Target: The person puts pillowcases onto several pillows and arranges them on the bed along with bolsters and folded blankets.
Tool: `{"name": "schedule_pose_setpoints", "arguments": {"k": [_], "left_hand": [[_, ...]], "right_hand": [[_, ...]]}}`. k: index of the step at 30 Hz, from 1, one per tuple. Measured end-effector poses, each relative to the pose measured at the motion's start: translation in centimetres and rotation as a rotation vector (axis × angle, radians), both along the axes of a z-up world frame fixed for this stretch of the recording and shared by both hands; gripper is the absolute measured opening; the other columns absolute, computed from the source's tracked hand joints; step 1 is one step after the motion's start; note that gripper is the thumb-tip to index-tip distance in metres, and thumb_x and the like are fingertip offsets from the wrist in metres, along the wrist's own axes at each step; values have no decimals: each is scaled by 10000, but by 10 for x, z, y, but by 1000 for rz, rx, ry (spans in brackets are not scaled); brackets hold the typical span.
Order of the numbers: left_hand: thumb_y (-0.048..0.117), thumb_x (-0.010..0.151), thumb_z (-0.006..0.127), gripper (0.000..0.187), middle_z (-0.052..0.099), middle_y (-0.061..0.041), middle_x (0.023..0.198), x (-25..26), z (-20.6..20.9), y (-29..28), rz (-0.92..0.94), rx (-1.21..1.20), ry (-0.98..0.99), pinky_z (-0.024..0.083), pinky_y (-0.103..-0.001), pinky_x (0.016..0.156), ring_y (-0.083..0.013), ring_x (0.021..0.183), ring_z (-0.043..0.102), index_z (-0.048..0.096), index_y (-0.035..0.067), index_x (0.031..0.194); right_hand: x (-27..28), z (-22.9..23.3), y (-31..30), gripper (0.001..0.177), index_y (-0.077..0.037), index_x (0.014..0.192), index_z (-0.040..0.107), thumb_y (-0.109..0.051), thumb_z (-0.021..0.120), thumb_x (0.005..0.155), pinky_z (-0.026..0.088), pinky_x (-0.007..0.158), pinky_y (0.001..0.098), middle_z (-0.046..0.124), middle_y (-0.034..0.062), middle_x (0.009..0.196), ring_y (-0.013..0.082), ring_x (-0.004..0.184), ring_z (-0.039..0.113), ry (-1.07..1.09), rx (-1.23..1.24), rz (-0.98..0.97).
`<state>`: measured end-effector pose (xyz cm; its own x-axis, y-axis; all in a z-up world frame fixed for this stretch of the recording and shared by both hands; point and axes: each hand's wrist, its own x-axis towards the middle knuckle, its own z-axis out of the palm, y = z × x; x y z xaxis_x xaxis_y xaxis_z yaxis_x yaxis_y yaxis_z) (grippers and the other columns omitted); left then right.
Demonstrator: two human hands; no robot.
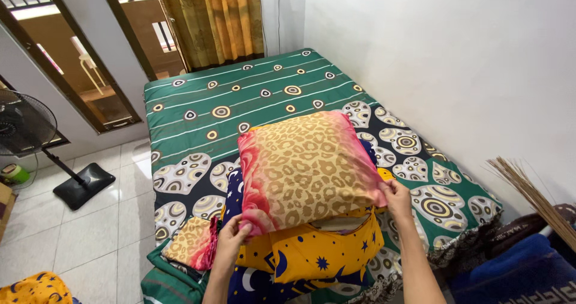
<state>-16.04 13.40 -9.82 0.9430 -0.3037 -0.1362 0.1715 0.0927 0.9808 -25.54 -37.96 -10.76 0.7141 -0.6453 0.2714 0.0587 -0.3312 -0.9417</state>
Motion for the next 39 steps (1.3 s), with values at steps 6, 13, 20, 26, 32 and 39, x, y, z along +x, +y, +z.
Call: {"name": "schedule_pose_setpoints", "arguments": {"k": [6,13,20,26,32,39], "left_hand": [[224,908,719,472,717,-9,993,18,-1,16,-145,-157,-19,475,-227,639,-66,749,610,636,69,1346],[483,957,581,527,713,-36,1008,62,20,-10,-99,37,230,511,-252,650,-94,755,617,662,64,1266],[150,808,794,709,659,-84,1293,77,66,-71,65,-1,-202,524,-282,901,-146,1086,639,477,-19,1420],[59,766,794,867,533,-59,1460,19,114,-48,160,-112,-381,487,-266,1005,-96,1276,547,364,-36,1513],[200,891,709,512,603,-14,1157,8,169,-50,147,-270,-177,468,-232,772,-60,938,541,514,34,1334],[336,1048,640,309,677,26,814,26,230,-88,309,-223,-319,449,-223,573,-65,661,576,708,35,1027]], "right_hand": [[-8,9,-26,242,-34,858,674,-233,697,994,333,513,253,533,-53,660,62,573,433,49,161,10],[34,5,-50,245,-17,975,735,-243,643,957,497,650,271,687,35,854,119,728,610,309,296,263],[105,66,-11,380,54,1166,709,-222,742,908,571,763,305,743,125,1066,175,878,699,268,632,585],[66,145,-4,647,10,1374,550,-152,784,793,596,848,319,693,128,1225,184,1012,698,-4,579,716],[73,181,-12,655,-75,1418,531,-318,732,844,585,913,310,685,45,1301,144,1105,701,-174,684,687],[76,235,34,258,-67,987,730,-322,695,1002,486,655,230,693,-39,868,55,763,601,-240,328,372]]}}
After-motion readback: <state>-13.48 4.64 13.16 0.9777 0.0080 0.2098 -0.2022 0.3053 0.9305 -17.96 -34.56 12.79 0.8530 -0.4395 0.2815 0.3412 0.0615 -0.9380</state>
